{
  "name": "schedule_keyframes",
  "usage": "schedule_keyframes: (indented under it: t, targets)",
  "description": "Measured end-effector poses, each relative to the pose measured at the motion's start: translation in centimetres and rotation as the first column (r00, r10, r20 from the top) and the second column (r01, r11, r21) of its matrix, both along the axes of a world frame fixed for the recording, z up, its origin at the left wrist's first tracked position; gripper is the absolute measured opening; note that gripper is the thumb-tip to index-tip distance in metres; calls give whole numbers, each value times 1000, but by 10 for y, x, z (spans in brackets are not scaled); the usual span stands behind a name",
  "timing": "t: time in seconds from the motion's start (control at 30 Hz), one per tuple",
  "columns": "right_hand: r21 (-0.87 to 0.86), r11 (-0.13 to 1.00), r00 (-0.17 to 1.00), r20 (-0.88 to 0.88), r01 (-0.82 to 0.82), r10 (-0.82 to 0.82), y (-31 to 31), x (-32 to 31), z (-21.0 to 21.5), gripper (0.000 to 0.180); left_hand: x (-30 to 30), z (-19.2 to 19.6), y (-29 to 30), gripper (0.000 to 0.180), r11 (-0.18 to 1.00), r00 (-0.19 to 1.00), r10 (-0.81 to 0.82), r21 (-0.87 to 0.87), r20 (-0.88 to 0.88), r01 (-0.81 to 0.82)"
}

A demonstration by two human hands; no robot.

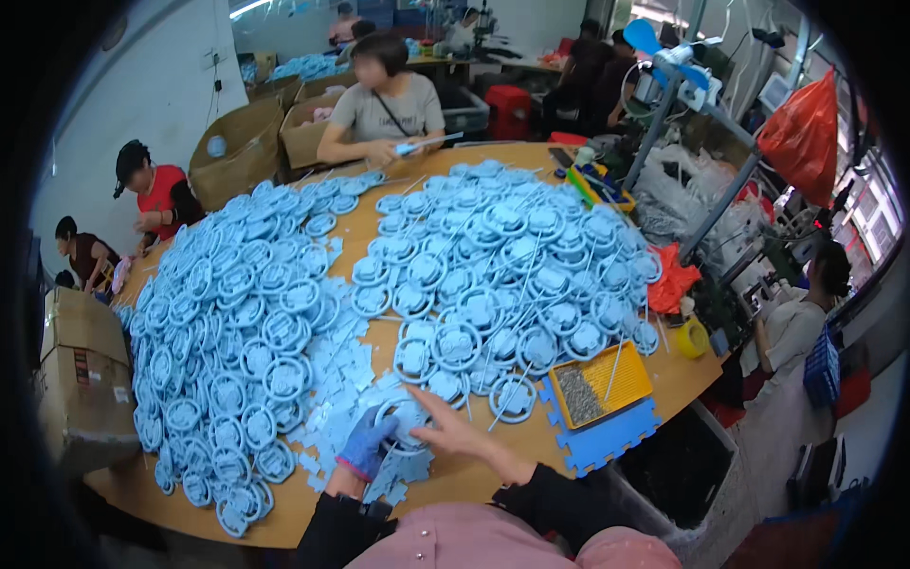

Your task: Sorting and inspecting light blue plastic frames at a factory work table.

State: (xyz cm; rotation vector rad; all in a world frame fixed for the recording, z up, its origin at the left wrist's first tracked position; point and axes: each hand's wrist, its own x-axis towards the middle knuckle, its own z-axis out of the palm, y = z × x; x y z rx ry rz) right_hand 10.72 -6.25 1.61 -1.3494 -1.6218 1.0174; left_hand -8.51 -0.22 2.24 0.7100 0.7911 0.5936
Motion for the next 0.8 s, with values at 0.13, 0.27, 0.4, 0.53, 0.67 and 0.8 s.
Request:
schedule_keyframes:
  t: [0.13, 0.27, 0.4, 0.53, 0.67, 0.8]
  targets:
    - [-207, 977, 998, 31, -48, 55, -6, 3, 9, 80, 11, -18, 0, 34, 994, 990, -82, 60, -113, 89]
    - [-187, 977, 987, 110, -98, 120, -1, 2, 26, 82, 7, -15, -4, 31, 995, 990, -80, -73, -120, 71]
    - [-314, 948, 964, -262, -49, -37, -8, -1, 13, 81, 8, 1, -1, 32, 991, 974, -84, 84, -209, 103]
    - [-505, 860, 786, -559, -69, -265, -19, -6, 2, 65, 14, -11, -3, 35, 996, 988, 1, 93, -151, 13]
    - [-576, 817, 811, -488, -24, -321, -25, -3, -21, 61, 21, -22, -6, 37, 998, 982, 0, 57, -191, 11]
    - [-487, 842, 845, -328, 232, -423, -14, 42, -45, 41, 37, -31, 10, 45, 968, 934, -52, 211, -354, 134]
